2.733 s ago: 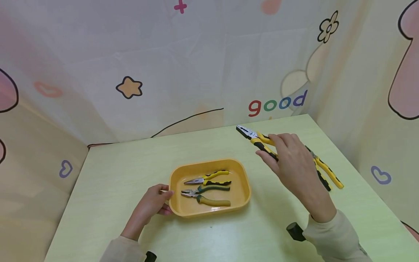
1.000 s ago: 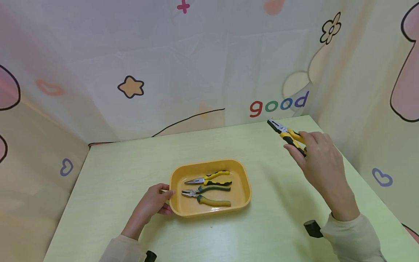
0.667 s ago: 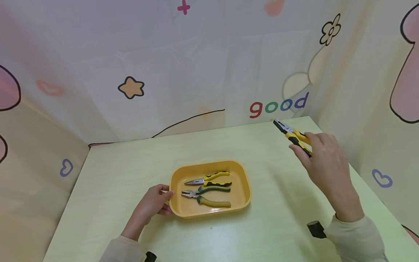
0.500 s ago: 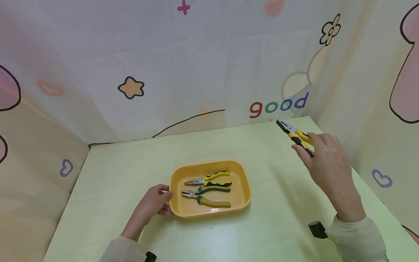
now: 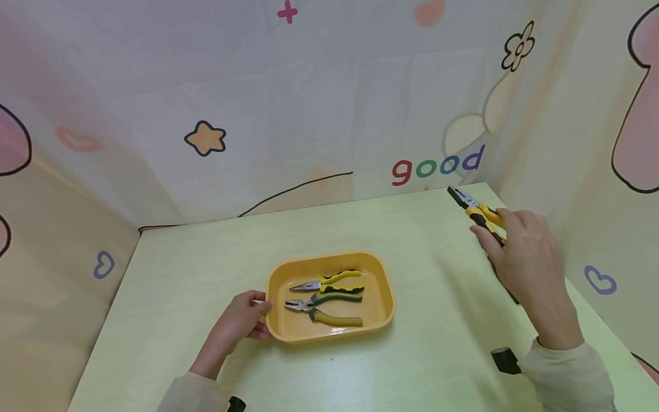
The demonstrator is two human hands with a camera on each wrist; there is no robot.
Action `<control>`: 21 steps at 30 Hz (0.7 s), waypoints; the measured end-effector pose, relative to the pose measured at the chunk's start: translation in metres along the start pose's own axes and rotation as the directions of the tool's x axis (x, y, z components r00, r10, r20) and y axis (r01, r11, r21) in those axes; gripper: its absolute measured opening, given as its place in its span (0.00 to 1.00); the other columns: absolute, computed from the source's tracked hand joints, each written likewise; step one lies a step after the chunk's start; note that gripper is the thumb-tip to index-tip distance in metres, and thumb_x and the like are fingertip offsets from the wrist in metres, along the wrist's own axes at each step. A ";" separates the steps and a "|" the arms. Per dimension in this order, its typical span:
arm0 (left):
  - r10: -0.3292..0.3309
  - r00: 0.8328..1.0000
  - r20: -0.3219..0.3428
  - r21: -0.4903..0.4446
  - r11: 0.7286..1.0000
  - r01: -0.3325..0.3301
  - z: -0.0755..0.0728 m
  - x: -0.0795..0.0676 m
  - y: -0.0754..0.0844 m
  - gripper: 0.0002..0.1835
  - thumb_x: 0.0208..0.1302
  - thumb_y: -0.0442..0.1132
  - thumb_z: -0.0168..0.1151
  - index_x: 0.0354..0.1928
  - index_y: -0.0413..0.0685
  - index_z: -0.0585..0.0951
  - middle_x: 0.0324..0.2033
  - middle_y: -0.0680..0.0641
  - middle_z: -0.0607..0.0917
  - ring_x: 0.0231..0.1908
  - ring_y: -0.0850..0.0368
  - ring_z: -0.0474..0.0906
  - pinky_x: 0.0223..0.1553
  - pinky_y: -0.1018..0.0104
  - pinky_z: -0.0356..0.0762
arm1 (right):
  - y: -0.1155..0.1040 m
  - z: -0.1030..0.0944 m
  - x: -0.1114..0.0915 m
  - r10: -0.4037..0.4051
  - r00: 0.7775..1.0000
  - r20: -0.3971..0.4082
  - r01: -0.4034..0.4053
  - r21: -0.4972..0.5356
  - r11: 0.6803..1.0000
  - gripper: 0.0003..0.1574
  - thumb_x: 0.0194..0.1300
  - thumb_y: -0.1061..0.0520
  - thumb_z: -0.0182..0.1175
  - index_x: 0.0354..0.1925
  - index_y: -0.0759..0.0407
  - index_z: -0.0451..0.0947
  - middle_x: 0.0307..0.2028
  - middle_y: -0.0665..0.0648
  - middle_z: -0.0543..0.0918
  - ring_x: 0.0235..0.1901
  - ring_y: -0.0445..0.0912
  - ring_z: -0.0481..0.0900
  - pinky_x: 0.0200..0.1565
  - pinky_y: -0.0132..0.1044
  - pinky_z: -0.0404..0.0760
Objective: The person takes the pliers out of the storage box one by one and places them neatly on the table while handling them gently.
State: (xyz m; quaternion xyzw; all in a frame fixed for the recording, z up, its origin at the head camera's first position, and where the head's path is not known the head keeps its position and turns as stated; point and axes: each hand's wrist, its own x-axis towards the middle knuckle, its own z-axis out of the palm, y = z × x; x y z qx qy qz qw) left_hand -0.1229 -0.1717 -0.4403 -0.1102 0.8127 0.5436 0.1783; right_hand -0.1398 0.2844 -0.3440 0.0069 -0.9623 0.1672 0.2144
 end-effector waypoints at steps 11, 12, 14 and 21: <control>0.007 1.000 0.002 -0.019 1.000 -0.007 0.000 -0.001 -0.001 0.20 0.77 0.34 0.56 0.63 0.27 0.71 0.39 0.36 0.81 0.22 0.54 0.82 0.26 0.59 0.88 | 0.006 0.000 -0.001 0.018 1.000 -0.001 -0.018 -0.013 1.000 0.38 0.73 0.47 0.65 0.64 0.77 0.71 0.53 0.79 0.74 0.52 0.71 0.69 0.42 0.67 0.76; 0.008 1.000 0.002 -0.018 1.000 -0.008 0.000 -0.001 -0.001 0.20 0.77 0.34 0.56 0.63 0.27 0.71 0.39 0.36 0.81 0.22 0.54 0.82 0.26 0.59 0.88 | 0.007 0.001 -0.001 0.023 1.000 0.002 -0.023 -0.015 1.000 0.38 0.73 0.46 0.64 0.64 0.77 0.71 0.53 0.79 0.74 0.52 0.71 0.69 0.42 0.67 0.76; 0.008 1.000 0.002 -0.015 1.000 -0.008 0.000 -0.001 -0.001 0.21 0.77 0.34 0.56 0.63 0.27 0.71 0.39 0.36 0.81 0.22 0.54 0.82 0.26 0.59 0.88 | 0.008 0.001 -0.001 0.030 1.000 0.009 -0.030 -0.016 0.999 0.39 0.73 0.46 0.64 0.64 0.77 0.71 0.53 0.79 0.74 0.53 0.71 0.69 0.43 0.68 0.76; 0.009 1.000 0.002 -0.012 1.000 -0.009 0.000 0.000 -0.002 0.21 0.77 0.35 0.56 0.63 0.27 0.71 0.39 0.36 0.81 0.21 0.54 0.82 0.26 0.59 0.88 | 0.009 0.002 -0.001 0.062 0.998 0.031 -0.061 -0.021 0.998 0.40 0.75 0.44 0.62 0.65 0.77 0.70 0.54 0.79 0.73 0.54 0.70 0.69 0.44 0.67 0.76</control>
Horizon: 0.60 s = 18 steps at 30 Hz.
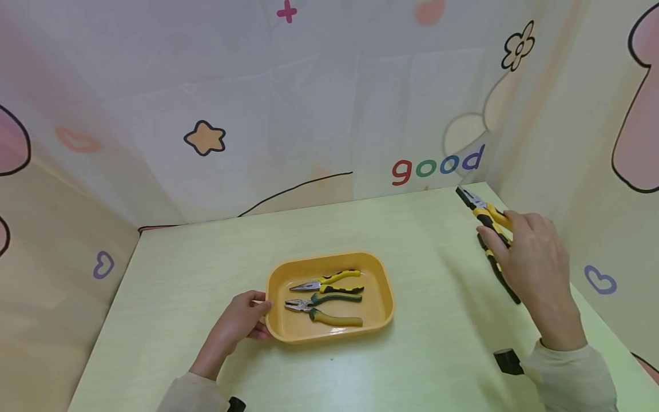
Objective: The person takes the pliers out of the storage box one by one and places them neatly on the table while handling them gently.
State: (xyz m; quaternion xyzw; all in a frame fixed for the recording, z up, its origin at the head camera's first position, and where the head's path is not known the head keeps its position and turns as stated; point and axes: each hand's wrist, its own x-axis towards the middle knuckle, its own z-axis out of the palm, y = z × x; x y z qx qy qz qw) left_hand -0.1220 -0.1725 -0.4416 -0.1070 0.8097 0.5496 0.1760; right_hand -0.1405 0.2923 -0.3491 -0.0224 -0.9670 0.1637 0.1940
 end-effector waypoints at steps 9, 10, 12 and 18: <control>-0.006 1.000 0.000 0.001 1.000 0.006 0.000 0.000 0.000 0.21 0.77 0.35 0.56 0.63 0.27 0.71 0.39 0.36 0.81 0.22 0.54 0.82 0.26 0.60 0.88 | 0.001 -0.002 -0.002 0.030 0.999 -0.013 -0.030 -0.004 1.000 0.39 0.75 0.45 0.61 0.64 0.78 0.70 0.52 0.78 0.73 0.51 0.70 0.68 0.42 0.65 0.76; -0.006 1.000 0.001 0.002 1.000 0.006 0.000 0.000 0.000 0.20 0.77 0.35 0.56 0.63 0.27 0.71 0.39 0.36 0.81 0.21 0.54 0.82 0.26 0.60 0.88 | 0.001 -0.002 -0.002 0.032 0.999 -0.015 -0.032 -0.005 0.999 0.39 0.76 0.45 0.61 0.64 0.78 0.70 0.52 0.78 0.73 0.51 0.70 0.68 0.42 0.65 0.76; -0.007 1.000 -0.001 0.003 1.000 0.007 0.000 0.000 0.001 0.20 0.77 0.35 0.56 0.63 0.27 0.71 0.39 0.35 0.81 0.21 0.54 0.81 0.26 0.60 0.88 | 0.002 -0.002 -0.002 0.034 0.999 -0.020 -0.034 -0.008 0.999 0.39 0.75 0.45 0.61 0.64 0.79 0.70 0.52 0.78 0.73 0.50 0.70 0.68 0.41 0.65 0.76; -0.014 1.000 -0.004 0.009 1.000 0.014 0.001 -0.001 0.002 0.21 0.77 0.35 0.56 0.64 0.27 0.71 0.39 0.36 0.81 0.21 0.55 0.81 0.26 0.60 0.88 | 0.002 -0.002 -0.003 0.051 0.998 -0.023 -0.052 -0.016 0.999 0.38 0.75 0.46 0.61 0.64 0.79 0.69 0.51 0.78 0.73 0.49 0.69 0.68 0.40 0.64 0.76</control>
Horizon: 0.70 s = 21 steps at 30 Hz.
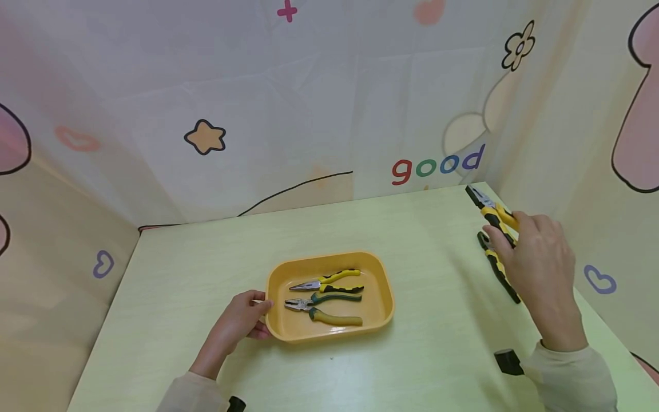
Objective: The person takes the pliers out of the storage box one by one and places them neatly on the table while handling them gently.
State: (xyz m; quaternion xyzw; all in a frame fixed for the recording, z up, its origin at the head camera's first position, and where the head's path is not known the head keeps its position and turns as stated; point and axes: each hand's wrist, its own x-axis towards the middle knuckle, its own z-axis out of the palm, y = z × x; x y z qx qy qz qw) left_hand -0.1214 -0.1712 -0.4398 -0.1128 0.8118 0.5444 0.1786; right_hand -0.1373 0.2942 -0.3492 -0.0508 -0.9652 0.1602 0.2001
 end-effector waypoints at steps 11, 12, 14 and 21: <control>0.007 1.000 0.002 -0.007 1.000 -0.007 0.000 -0.001 0.000 0.21 0.77 0.35 0.56 0.64 0.27 0.71 0.39 0.35 0.81 0.21 0.54 0.81 0.25 0.61 0.88 | 0.002 0.000 -0.001 0.030 1.000 0.004 -0.030 0.001 1.000 0.39 0.76 0.45 0.60 0.64 0.79 0.69 0.52 0.78 0.72 0.49 0.70 0.67 0.41 0.64 0.76; 0.008 1.000 0.003 -0.008 1.000 -0.008 0.000 -0.001 0.000 0.21 0.77 0.35 0.56 0.64 0.27 0.71 0.39 0.35 0.81 0.21 0.54 0.81 0.25 0.60 0.88 | 0.003 0.000 -0.001 0.030 1.000 0.004 -0.030 0.001 1.000 0.39 0.76 0.45 0.60 0.64 0.79 0.69 0.52 0.78 0.72 0.49 0.70 0.67 0.41 0.65 0.76; 0.008 1.000 0.003 -0.010 1.000 -0.008 0.000 -0.001 0.000 0.21 0.77 0.35 0.56 0.64 0.27 0.71 0.39 0.35 0.81 0.22 0.54 0.82 0.26 0.60 0.88 | 0.003 0.000 -0.001 0.029 1.000 0.004 -0.029 0.001 1.000 0.40 0.76 0.45 0.60 0.64 0.79 0.69 0.52 0.78 0.72 0.49 0.70 0.68 0.41 0.65 0.76; 0.007 1.000 0.005 -0.012 1.000 -0.007 0.000 -0.001 0.000 0.21 0.77 0.35 0.56 0.64 0.27 0.71 0.39 0.35 0.81 0.22 0.54 0.82 0.26 0.59 0.88 | 0.004 0.000 -0.001 0.031 0.999 0.007 -0.031 -0.002 1.000 0.40 0.76 0.45 0.60 0.64 0.79 0.69 0.52 0.78 0.72 0.49 0.70 0.68 0.40 0.64 0.76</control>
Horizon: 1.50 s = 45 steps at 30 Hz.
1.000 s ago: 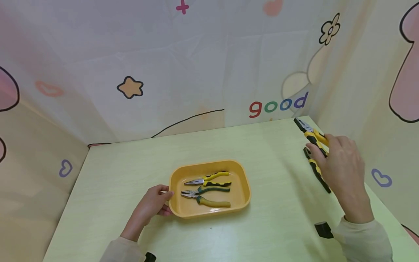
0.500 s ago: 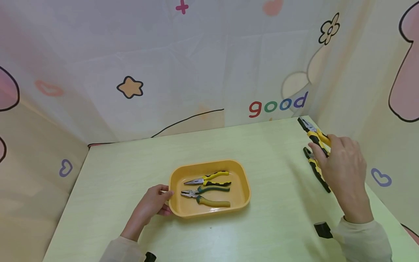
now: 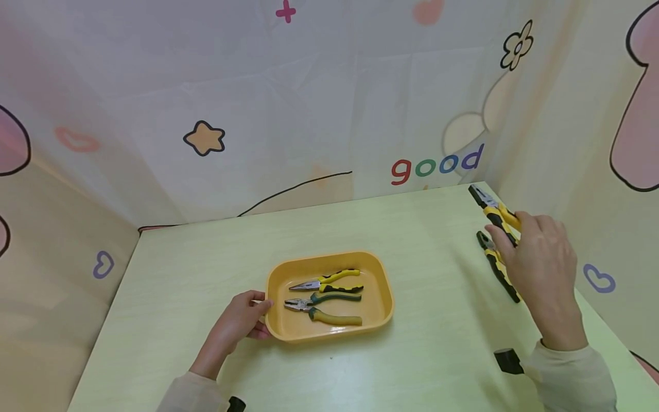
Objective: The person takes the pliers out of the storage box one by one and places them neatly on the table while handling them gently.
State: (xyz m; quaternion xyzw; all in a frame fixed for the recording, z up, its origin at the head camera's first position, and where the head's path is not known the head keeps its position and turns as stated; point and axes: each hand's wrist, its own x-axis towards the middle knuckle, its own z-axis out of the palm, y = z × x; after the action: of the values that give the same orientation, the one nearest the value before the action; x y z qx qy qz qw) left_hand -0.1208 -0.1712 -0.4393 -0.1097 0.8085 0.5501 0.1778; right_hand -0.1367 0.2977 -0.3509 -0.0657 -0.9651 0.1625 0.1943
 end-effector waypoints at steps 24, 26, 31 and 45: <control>-0.001 1.000 0.000 0.003 1.000 0.001 0.000 0.001 -0.001 0.21 0.78 0.36 0.56 0.64 0.27 0.70 0.40 0.35 0.81 0.22 0.54 0.82 0.27 0.59 0.88 | 0.004 0.007 0.002 -0.006 0.998 0.060 0.007 -0.018 1.000 0.41 0.74 0.43 0.63 0.63 0.79 0.70 0.50 0.79 0.73 0.47 0.70 0.69 0.38 0.62 0.76; -0.003 1.000 -0.002 0.005 1.000 0.003 0.000 0.001 -0.001 0.22 0.78 0.36 0.56 0.64 0.27 0.71 0.40 0.35 0.81 0.22 0.54 0.82 0.27 0.59 0.88 | 0.005 0.009 0.002 -0.012 0.998 0.059 0.014 -0.019 1.000 0.41 0.74 0.44 0.63 0.63 0.79 0.71 0.50 0.79 0.74 0.47 0.70 0.70 0.38 0.63 0.76; -0.008 1.000 -0.005 0.009 1.000 0.008 0.001 0.001 -0.001 0.21 0.78 0.36 0.56 0.64 0.27 0.71 0.40 0.35 0.81 0.22 0.54 0.82 0.27 0.59 0.88 | 0.007 0.012 0.001 -0.019 0.998 0.062 0.021 -0.019 1.000 0.39 0.74 0.45 0.63 0.62 0.79 0.71 0.49 0.79 0.74 0.47 0.70 0.71 0.39 0.65 0.76; -0.011 1.000 -0.006 0.009 1.000 0.011 0.000 0.000 -0.001 0.21 0.78 0.36 0.56 0.64 0.27 0.71 0.40 0.35 0.81 0.22 0.55 0.82 0.26 0.60 0.88 | 0.012 0.017 0.001 -0.054 0.996 0.077 0.057 -0.031 0.998 0.38 0.73 0.44 0.65 0.59 0.79 0.74 0.42 0.77 0.77 0.38 0.67 0.74 0.31 0.58 0.76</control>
State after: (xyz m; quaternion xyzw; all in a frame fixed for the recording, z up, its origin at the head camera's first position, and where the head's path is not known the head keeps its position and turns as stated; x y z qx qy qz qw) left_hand -0.1206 -0.1716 -0.4406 -0.1149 0.8108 0.5453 0.1792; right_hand -0.1442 0.3039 -0.3696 -0.0358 -0.9759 0.1432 0.1610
